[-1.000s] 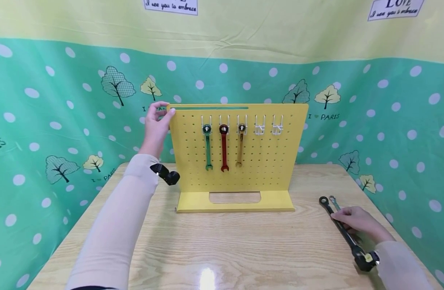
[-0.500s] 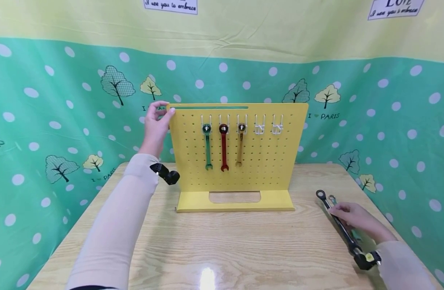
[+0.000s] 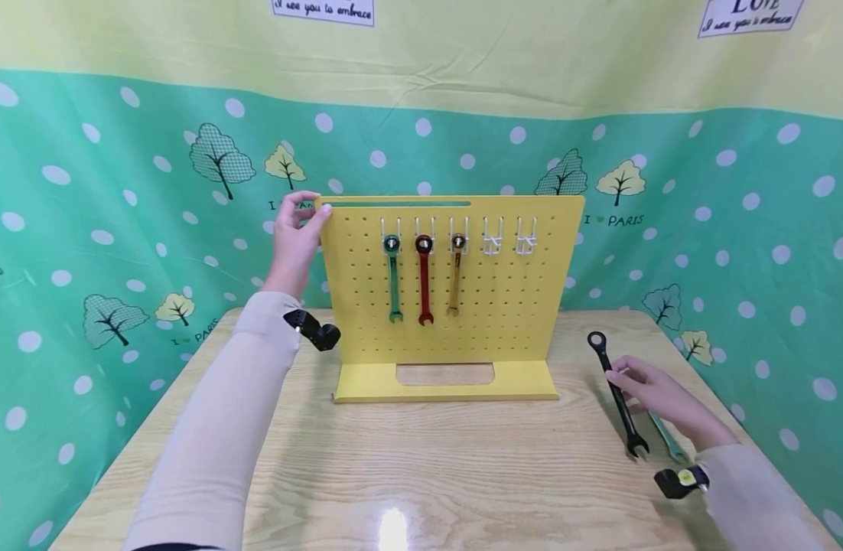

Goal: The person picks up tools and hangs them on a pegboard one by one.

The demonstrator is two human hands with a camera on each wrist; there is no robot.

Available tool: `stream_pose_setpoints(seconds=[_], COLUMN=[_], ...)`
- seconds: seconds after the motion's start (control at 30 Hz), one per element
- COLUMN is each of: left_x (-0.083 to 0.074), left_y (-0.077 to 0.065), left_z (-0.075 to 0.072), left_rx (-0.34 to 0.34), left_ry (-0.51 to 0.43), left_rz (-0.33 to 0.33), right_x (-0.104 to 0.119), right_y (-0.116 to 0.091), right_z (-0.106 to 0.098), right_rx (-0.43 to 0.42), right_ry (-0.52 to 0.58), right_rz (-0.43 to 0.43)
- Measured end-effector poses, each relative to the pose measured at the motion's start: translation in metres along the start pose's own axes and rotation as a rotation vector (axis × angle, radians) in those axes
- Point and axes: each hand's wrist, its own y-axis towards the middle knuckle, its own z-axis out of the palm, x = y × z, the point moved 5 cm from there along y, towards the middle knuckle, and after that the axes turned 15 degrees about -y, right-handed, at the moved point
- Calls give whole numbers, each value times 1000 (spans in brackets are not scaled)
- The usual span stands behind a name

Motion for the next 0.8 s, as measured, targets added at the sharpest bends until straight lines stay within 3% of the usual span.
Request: stream_pose_setpoints(seconds=[0.8], left_x=[-2], left_y=[-1], left_z=[1], left_rx=[-2], left_ry=[-6], left_rz=[4], right_x=[124], right_y=[44], right_z=[-11], right_rx=[-122], right_ry=[136], right_rz=[-237])
